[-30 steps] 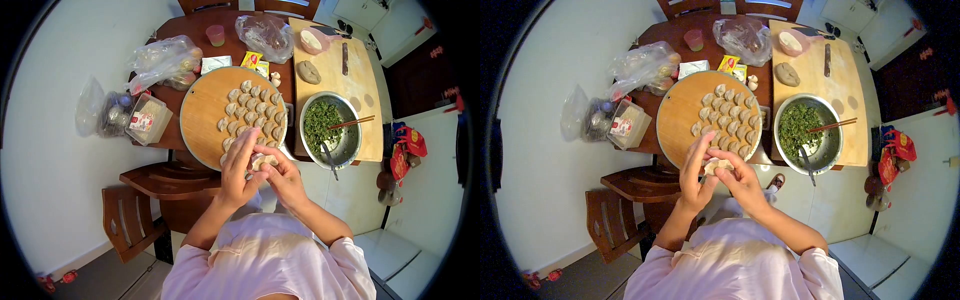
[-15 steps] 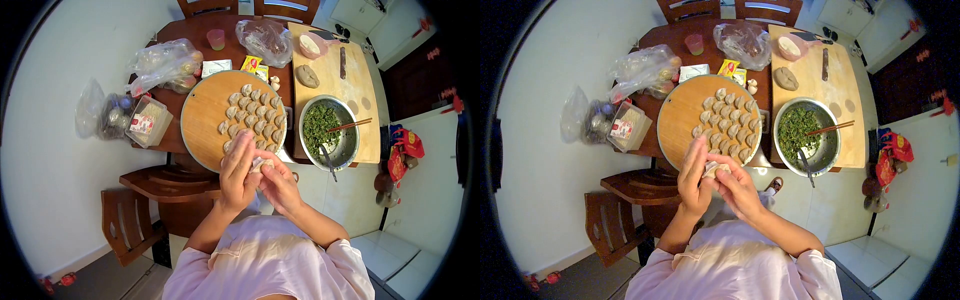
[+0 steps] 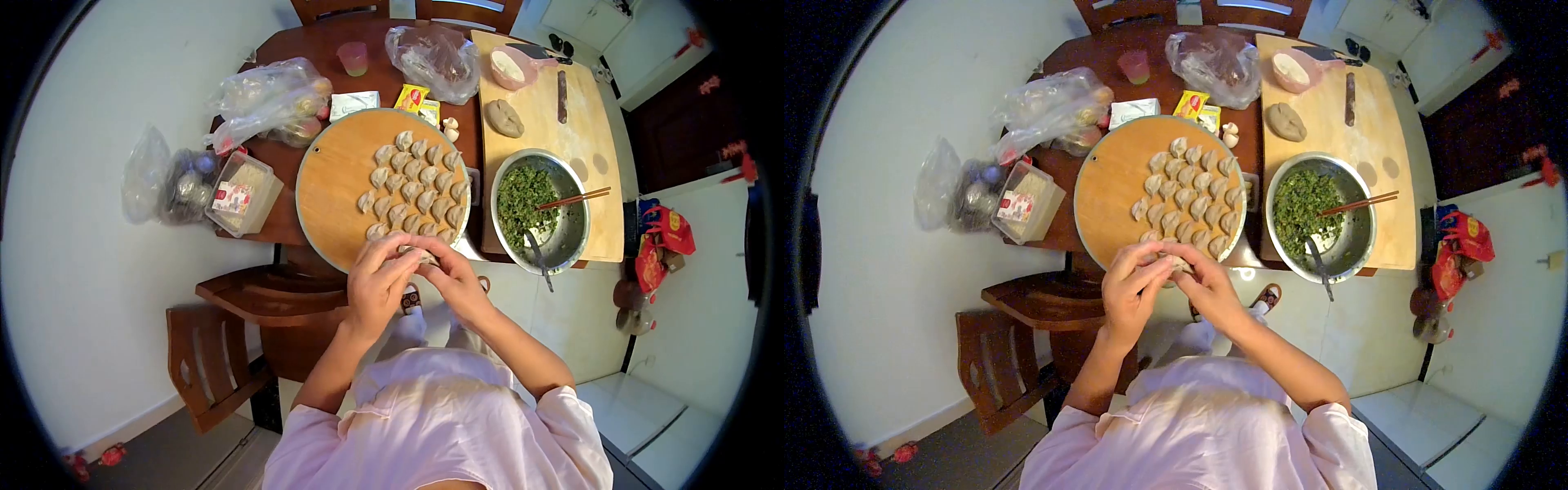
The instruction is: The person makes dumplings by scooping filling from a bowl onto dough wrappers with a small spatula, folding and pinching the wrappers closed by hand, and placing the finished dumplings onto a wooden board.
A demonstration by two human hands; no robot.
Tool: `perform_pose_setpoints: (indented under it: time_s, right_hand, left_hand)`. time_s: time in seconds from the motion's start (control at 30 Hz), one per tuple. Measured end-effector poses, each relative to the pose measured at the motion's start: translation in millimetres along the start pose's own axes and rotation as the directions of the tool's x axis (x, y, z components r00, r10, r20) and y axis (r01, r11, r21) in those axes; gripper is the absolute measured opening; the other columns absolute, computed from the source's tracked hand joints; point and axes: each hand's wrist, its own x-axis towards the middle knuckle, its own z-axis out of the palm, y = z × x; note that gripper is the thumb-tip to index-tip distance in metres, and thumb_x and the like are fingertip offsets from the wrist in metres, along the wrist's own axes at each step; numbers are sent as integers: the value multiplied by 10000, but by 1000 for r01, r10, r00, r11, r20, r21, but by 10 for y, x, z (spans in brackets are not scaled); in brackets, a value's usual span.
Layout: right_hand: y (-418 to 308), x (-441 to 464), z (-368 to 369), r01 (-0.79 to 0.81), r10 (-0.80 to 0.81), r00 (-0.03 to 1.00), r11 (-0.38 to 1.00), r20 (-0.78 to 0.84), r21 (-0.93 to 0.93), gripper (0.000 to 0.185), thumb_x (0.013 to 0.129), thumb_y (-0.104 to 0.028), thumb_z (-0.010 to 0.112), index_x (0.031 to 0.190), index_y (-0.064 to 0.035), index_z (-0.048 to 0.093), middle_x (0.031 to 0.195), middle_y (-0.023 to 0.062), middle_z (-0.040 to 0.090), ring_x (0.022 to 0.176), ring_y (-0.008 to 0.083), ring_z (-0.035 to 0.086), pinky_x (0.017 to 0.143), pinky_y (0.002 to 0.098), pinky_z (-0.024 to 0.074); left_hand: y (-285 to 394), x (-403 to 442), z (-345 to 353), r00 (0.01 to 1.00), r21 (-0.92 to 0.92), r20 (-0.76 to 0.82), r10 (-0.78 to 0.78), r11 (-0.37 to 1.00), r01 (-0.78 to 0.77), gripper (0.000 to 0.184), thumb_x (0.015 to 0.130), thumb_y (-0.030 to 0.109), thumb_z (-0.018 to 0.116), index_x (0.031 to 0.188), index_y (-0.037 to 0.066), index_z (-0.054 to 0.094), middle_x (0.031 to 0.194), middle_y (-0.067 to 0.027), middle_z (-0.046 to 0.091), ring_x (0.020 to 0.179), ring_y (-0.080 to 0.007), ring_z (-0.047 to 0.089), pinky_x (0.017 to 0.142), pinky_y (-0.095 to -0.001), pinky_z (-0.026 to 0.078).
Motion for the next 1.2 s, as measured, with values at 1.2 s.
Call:
perform_pose_setpoints:
  time_s: [1.2]
  right_hand:
    - [-70,-944,-1848,-8,-40,840,996,-542,-86,244,974,-96,493,1180,16,561,1069,130,659,867,176,660,793,269,512]
  left_hand:
    - [-2040,-413,99,884,418,70,-463,818,395,204,734,109,708,834,9,560,816,-156,544,788,-345,556,693,-429,455]
